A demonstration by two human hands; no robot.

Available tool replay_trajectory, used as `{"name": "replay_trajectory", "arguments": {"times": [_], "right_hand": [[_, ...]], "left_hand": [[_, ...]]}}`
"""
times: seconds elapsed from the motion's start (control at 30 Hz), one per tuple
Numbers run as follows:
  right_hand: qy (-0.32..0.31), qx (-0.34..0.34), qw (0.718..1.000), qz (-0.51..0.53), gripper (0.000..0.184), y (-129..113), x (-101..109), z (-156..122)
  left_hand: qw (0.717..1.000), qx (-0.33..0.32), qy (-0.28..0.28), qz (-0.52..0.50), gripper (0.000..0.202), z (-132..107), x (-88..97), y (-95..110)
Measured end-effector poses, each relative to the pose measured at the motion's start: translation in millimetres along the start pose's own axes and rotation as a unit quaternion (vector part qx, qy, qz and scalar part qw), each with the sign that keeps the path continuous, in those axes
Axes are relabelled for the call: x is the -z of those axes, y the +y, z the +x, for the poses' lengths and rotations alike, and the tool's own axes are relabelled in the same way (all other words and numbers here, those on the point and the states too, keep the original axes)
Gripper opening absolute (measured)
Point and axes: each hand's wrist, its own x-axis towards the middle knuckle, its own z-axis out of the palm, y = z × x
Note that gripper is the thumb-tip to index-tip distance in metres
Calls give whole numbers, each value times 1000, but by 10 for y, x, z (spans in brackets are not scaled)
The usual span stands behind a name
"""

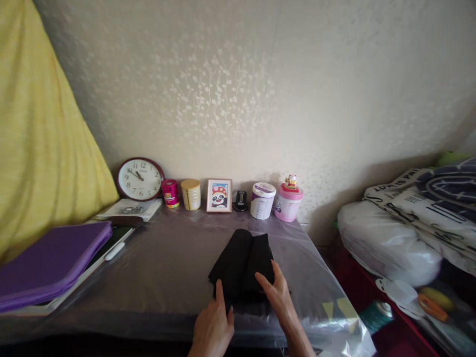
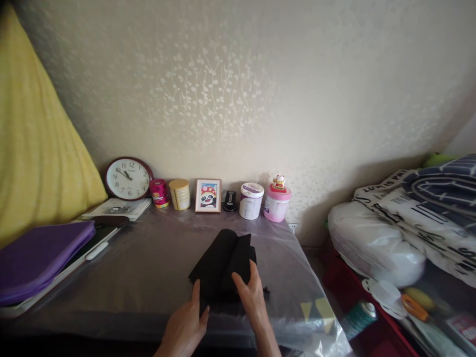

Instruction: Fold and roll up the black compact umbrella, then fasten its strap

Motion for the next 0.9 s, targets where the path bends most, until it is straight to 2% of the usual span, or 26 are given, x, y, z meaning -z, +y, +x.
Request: {"name": "replay_trajectory", "arguments": {"times": [0.1,0.23,0.33,0.47,0.7,0.9], "right_hand": [[-57,16,998,27,43,-192,-164,32],[-102,39,994,31,38,-375,-430,100],[-128,52,990,13,40,-422,-623,130],[-147,57,985,-68,45,-406,-812,140],[-171,57,962,-207,48,-359,-935,153],[-183,82,946,-254,47,-335,-938,149]], "left_hand": [[1000,-3,-2,-6,61,1,7,4],[1000,-7,-2,-3,60,8,10,11],[1000,-14,-1,4,58,14,6,15],[1000,-6,-8,18,58,23,-3,28],[999,0,1,34,56,28,-34,41],[999,-21,12,21,57,3,-33,-19]]}}
